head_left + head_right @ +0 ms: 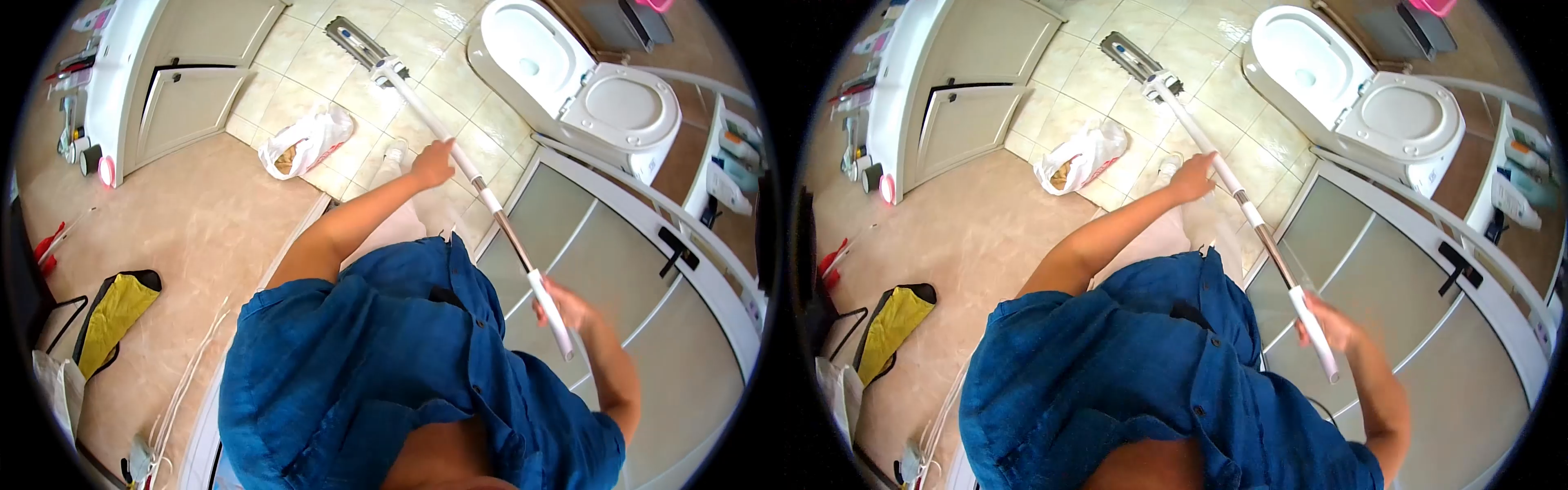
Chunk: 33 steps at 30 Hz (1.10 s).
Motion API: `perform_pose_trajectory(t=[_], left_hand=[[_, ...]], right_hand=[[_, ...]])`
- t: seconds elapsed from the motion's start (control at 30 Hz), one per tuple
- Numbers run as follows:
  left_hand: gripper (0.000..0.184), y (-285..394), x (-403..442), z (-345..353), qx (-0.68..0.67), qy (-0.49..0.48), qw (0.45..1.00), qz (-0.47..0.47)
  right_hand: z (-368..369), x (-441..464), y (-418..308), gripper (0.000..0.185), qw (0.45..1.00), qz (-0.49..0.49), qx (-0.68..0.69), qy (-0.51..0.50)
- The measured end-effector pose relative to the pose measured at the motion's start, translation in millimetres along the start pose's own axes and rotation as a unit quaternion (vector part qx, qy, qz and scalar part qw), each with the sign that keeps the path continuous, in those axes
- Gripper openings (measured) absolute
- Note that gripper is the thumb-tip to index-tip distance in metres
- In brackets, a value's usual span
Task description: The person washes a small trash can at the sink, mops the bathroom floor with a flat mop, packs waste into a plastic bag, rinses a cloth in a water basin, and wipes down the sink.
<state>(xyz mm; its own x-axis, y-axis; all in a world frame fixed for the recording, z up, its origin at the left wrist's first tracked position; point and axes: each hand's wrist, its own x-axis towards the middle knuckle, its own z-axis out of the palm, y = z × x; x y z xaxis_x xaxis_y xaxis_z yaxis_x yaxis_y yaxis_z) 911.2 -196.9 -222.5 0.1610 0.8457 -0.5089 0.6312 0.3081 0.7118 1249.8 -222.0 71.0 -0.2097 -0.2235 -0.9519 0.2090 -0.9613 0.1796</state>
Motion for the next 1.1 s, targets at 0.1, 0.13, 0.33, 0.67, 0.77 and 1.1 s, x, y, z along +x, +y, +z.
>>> perform_pose_trajectory(t=[0.1, 0.13, 0.33, 0.67, 0.77, 1.1], left_hand=[[0.086, 11.0, -17.3, 0.4, 0.114, -0.010, 0.983, 0.145], [0.087, 21.2, -17.7, -1.0, 0.121, -0.028, 0.976, 0.177], [0.043, 22.7, 38.5, -14.0, 0.180, -0.008, 0.975, 0.127], [0.037, -72.9, 24.7, -97.3, 0.209, 0.082, 0.973, 0.043], [0.037, -63.9, -1.9, -65.0, 0.175, 0.104, 0.978, 0.038], [0.028, 10.8, -106.0, 104.7, 0.149, 0.044, 0.982, 0.109]], right_hand=[[-2.3, -19.0, 14.1, 0.047, 0.996, -0.020, -0.080, 0.044], [13.3, -22.8, 6.4, 0.046, 0.989, -0.030, -0.124, 0.073], [76.2, 5.1, -50.9, 0.046, 0.926, -0.130, -0.315, 0.162], [162.6, 65.1, -108.5, 0.047, 0.857, -0.173, -0.477, 0.090], [144.6, 55.9, -87.7, 0.047, 0.840, -0.159, -0.511, 0.090], [31.2, -8.0, 65.3, 0.048, 0.736, -0.185, -0.617, 0.209]])
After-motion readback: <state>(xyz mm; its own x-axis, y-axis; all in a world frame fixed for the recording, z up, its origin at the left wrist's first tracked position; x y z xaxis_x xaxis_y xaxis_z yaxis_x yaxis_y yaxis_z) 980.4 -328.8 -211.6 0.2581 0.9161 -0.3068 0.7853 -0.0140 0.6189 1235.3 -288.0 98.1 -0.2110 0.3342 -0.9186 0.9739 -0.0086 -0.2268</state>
